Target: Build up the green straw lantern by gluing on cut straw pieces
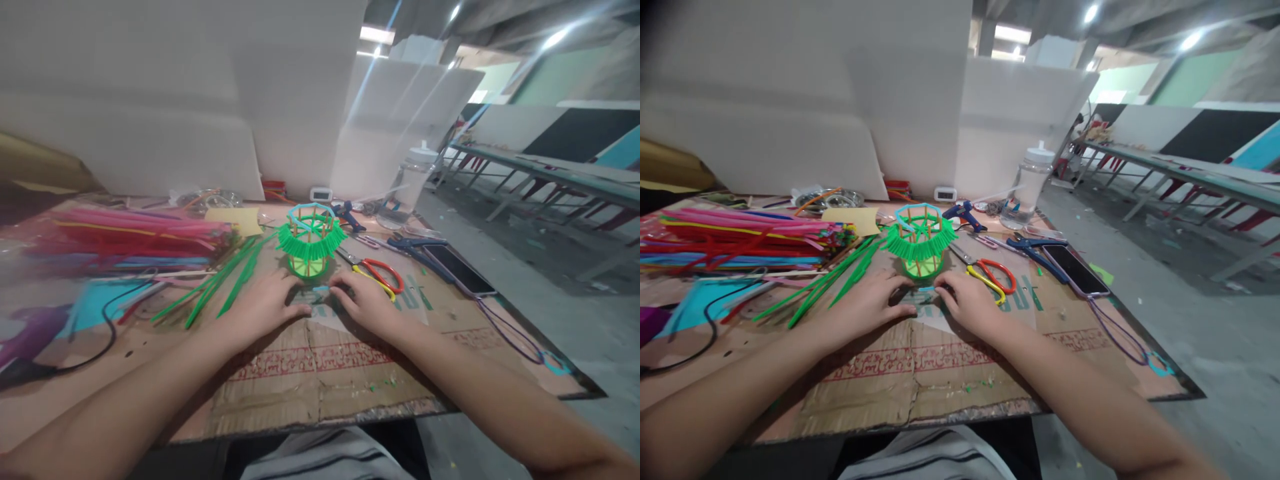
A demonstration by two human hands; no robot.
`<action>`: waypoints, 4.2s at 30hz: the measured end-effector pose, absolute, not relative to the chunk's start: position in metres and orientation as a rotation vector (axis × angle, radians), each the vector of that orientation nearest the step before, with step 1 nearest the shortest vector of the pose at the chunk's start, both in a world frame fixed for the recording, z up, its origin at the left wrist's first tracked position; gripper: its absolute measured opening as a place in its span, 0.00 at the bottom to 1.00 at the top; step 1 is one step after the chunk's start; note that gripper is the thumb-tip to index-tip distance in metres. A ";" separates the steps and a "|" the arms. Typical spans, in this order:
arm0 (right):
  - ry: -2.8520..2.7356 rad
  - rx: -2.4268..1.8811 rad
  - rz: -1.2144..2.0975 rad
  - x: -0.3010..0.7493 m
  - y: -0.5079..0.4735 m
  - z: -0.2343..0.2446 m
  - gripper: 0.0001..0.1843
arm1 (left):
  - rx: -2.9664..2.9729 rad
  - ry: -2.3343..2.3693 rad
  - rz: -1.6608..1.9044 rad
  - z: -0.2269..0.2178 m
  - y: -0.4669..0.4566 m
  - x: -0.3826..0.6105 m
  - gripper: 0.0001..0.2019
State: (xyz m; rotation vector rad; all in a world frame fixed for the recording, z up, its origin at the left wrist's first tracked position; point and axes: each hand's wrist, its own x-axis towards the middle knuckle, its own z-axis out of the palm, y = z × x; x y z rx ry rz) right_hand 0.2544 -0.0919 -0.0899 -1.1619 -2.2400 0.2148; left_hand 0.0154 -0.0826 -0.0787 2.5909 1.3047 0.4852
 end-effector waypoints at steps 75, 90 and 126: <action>-1.981 -1.154 0.361 0.213 -0.036 -0.033 0.14 | 3.182 1.157 1.280 -0.001 -0.030 0.012 0.06; -2.012 -1.175 0.373 0.213 -0.040 -0.030 0.10 | 3.181 1.249 1.255 -0.002 -0.031 0.015 0.08; -1.956 -1.167 0.330 0.220 -0.043 -0.023 0.11 | 3.074 1.221 1.253 0.011 -0.039 0.008 0.11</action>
